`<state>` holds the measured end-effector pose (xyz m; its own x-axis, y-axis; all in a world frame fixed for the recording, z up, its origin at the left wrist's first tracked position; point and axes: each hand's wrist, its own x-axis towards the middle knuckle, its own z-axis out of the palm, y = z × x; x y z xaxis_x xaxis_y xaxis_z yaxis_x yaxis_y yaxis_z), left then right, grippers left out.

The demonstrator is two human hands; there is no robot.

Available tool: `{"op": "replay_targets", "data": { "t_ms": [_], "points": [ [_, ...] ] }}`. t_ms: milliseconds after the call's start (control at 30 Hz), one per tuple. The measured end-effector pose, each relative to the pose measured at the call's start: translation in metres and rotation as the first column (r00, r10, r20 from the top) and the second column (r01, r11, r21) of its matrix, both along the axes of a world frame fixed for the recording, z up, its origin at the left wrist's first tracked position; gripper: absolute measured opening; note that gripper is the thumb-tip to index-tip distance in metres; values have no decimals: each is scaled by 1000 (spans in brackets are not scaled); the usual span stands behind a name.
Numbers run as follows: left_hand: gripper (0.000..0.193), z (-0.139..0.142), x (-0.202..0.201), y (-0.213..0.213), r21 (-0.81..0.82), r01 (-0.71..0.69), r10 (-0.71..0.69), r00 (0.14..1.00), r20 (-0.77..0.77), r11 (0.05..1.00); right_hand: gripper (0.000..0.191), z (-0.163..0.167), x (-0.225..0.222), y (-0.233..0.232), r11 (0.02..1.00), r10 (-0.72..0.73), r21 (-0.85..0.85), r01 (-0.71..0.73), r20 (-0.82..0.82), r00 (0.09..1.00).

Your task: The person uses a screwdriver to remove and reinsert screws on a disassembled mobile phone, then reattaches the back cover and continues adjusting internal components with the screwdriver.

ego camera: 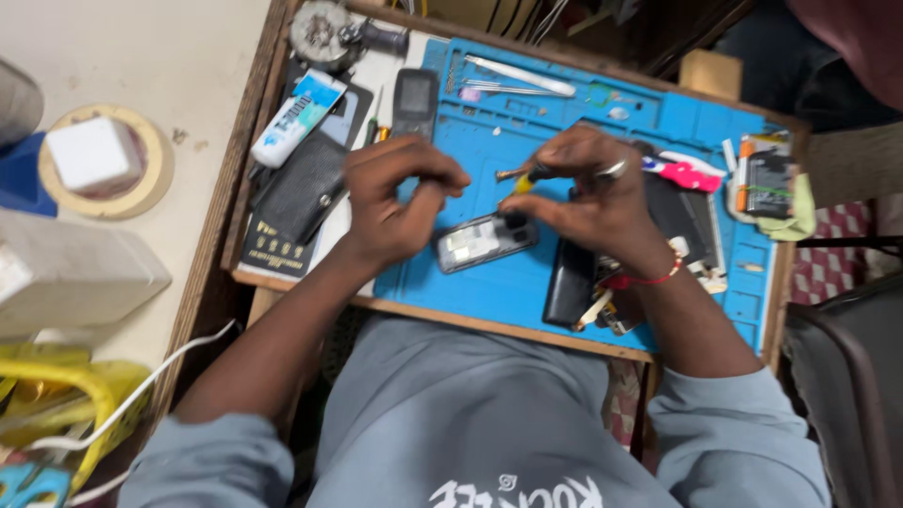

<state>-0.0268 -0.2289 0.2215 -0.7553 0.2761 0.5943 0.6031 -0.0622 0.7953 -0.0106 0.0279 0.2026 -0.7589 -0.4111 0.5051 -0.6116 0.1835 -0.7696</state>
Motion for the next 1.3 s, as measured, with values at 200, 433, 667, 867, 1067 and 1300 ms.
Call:
{"op": "replay_targets", "data": {
  "t_ms": [200, 433, 667, 867, 1067, 1300],
  "points": [
    [13, 60, 50, -40, 407, 167, -10, 932, -361, 898, 41, 6, 2, -1, 992, 114, 37, -117, 67, 991],
    [23, 29, 99, -34, -84, 870, -750, 465, 470, 486, 52, -2, -10, -1, 993, -103, 51, 105, -47, 994],
    [21, 59, 91, -24, -74, 821, -804, 570, 172, 566, 46, -3, -5, -2, 993, 117, -46, -113, 99, 988],
    [22, 117, 63, -44, -152, 632, -649, 722, -240, 760, 58, -5, -18, -5, 1000, -13, -27, 12, -15, 1000],
    [23, 87, 12, -7, -234, 139, -200, 944, -263, 962, 49, 0, -6, 1, 974, 211, -119, -194, 151, 966],
    [17, -35, -16, 8, -286, -96, 80, 994, -68, 954, 49, -4, -11, 5, 999, -53, 14, 53, 6, 999]
  ]
}}
